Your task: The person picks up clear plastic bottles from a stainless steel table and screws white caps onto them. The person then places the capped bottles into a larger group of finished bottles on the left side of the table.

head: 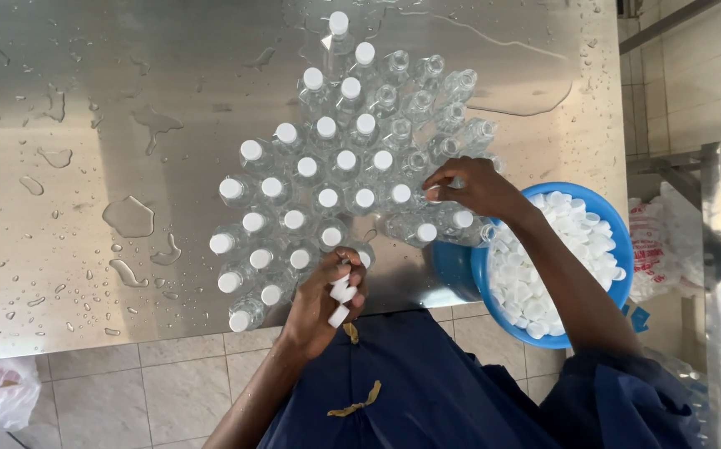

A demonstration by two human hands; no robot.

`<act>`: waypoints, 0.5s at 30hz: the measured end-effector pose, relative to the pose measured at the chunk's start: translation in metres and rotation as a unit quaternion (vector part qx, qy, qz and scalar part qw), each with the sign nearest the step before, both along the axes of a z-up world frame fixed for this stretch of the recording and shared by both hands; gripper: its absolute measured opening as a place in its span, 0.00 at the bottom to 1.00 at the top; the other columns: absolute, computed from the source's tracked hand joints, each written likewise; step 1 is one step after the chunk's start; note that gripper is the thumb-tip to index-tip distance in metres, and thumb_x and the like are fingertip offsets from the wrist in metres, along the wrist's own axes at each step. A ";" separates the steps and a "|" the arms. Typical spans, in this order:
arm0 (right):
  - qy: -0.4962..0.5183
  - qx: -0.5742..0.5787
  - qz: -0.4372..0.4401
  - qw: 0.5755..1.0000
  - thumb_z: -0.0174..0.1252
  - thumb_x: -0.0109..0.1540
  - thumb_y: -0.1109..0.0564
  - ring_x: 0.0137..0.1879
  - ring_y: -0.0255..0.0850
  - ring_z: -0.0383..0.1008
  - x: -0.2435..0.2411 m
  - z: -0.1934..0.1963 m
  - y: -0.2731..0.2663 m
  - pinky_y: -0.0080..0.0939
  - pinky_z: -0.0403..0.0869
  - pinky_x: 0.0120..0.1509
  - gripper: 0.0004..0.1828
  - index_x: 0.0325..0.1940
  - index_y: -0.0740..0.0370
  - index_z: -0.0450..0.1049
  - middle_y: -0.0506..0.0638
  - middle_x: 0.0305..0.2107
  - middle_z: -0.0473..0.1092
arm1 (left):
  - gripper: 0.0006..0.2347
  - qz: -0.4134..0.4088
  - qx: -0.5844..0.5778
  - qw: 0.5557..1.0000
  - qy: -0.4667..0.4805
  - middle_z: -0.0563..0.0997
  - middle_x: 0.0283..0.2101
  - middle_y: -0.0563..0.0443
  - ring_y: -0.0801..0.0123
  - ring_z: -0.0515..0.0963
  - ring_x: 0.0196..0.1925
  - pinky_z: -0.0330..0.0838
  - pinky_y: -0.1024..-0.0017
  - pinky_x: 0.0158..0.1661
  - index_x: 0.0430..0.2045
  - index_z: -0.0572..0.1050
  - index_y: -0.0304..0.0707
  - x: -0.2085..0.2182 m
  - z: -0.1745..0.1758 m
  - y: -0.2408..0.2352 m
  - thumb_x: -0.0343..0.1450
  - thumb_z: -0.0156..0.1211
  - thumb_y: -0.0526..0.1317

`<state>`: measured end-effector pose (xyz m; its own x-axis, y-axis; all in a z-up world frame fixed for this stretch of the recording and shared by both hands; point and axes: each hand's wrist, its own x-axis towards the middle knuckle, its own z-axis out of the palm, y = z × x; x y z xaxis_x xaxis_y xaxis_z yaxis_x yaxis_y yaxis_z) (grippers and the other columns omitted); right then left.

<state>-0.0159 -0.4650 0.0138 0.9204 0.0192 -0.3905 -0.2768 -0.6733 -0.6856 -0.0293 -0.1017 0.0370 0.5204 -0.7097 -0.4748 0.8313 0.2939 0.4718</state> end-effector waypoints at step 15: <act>-0.163 0.173 0.092 0.967 0.67 0.69 0.50 0.63 0.57 0.75 -0.046 0.071 0.098 0.59 0.72 0.66 0.18 0.61 0.59 0.80 0.56 0.52 0.73 | 0.40 -0.071 -0.065 0.985 -0.142 0.79 0.28 0.44 0.74 0.79 0.20 0.65 0.82 0.17 0.80 0.41 0.28 -0.001 0.024 -0.024 0.81 0.54 0.55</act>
<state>-0.0614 -0.3668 0.0846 0.9621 0.2720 -0.0213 0.0945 -0.4055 -0.9092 -0.0302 -0.1256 0.0608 0.5109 -0.8301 -0.2235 0.7077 0.2585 0.6576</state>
